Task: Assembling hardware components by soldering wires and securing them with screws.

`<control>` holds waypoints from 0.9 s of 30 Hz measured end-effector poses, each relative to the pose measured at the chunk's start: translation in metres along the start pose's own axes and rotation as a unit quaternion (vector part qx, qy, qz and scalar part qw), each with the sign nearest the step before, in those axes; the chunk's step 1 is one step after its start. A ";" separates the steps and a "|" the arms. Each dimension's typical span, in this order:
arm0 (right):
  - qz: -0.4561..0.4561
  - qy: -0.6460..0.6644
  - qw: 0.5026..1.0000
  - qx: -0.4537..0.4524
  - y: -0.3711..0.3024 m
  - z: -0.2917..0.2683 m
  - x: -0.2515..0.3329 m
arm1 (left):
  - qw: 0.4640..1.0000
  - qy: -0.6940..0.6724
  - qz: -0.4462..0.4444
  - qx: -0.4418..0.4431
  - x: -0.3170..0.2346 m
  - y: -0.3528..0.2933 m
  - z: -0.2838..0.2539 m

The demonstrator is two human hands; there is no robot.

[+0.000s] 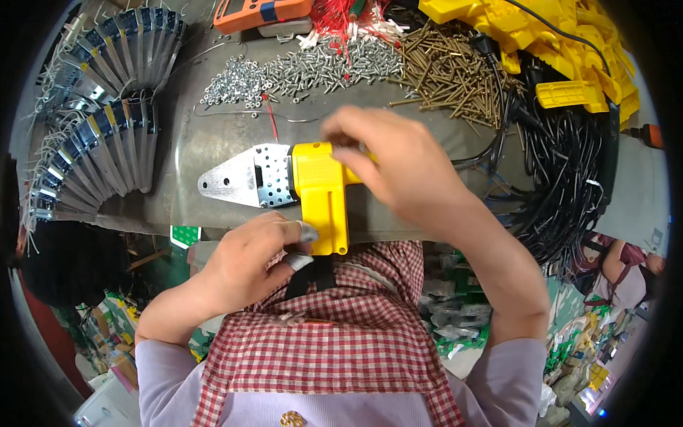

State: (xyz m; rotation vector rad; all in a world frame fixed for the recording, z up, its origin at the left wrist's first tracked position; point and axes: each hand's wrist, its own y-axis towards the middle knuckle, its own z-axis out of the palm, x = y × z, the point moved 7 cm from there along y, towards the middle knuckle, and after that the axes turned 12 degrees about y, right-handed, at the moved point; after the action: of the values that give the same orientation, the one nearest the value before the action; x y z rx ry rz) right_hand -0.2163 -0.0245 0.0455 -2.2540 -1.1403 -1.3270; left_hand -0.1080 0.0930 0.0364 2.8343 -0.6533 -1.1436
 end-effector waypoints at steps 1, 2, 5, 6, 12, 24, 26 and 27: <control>-0.002 -0.009 1.000 -0.030 0.010 -0.005 -0.004 | 1.000 -0.005 -0.004 0.003 0.000 0.002 0.000; -0.003 -0.014 0.999 -0.033 0.016 -0.007 -0.010 | 1.000 -0.005 0.002 0.001 -0.003 0.002 0.001; -0.098 -0.045 0.993 0.040 0.026 0.007 -0.009 | 0.998 0.049 0.020 0.015 -0.005 -0.004 0.008; -0.105 -0.067 0.990 0.070 0.026 0.010 -0.009 | 0.989 0.111 0.092 -0.019 -0.014 -0.005 0.007; -0.130 -0.193 0.969 0.084 0.010 0.029 0.006 | 0.953 0.196 0.173 -0.156 -0.006 -0.012 0.007; -0.108 -0.249 0.962 -0.014 0.043 -0.025 -0.062 | 0.971 0.226 0.054 -0.051 0.028 0.057 0.000; -0.129 -0.327 0.936 0.000 0.045 -0.012 -0.059 | 0.978 0.186 0.063 -0.068 0.028 0.062 -0.006; -0.128 -0.324 0.937 -0.001 0.046 -0.011 -0.062 | 0.978 0.186 0.062 -0.065 0.033 0.067 -0.007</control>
State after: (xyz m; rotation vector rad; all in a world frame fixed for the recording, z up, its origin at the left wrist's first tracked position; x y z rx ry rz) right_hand -0.2046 -0.0910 0.0058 -2.7043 -1.6802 -0.6403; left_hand -0.1063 0.0181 0.0309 2.7392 -0.6856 -0.5871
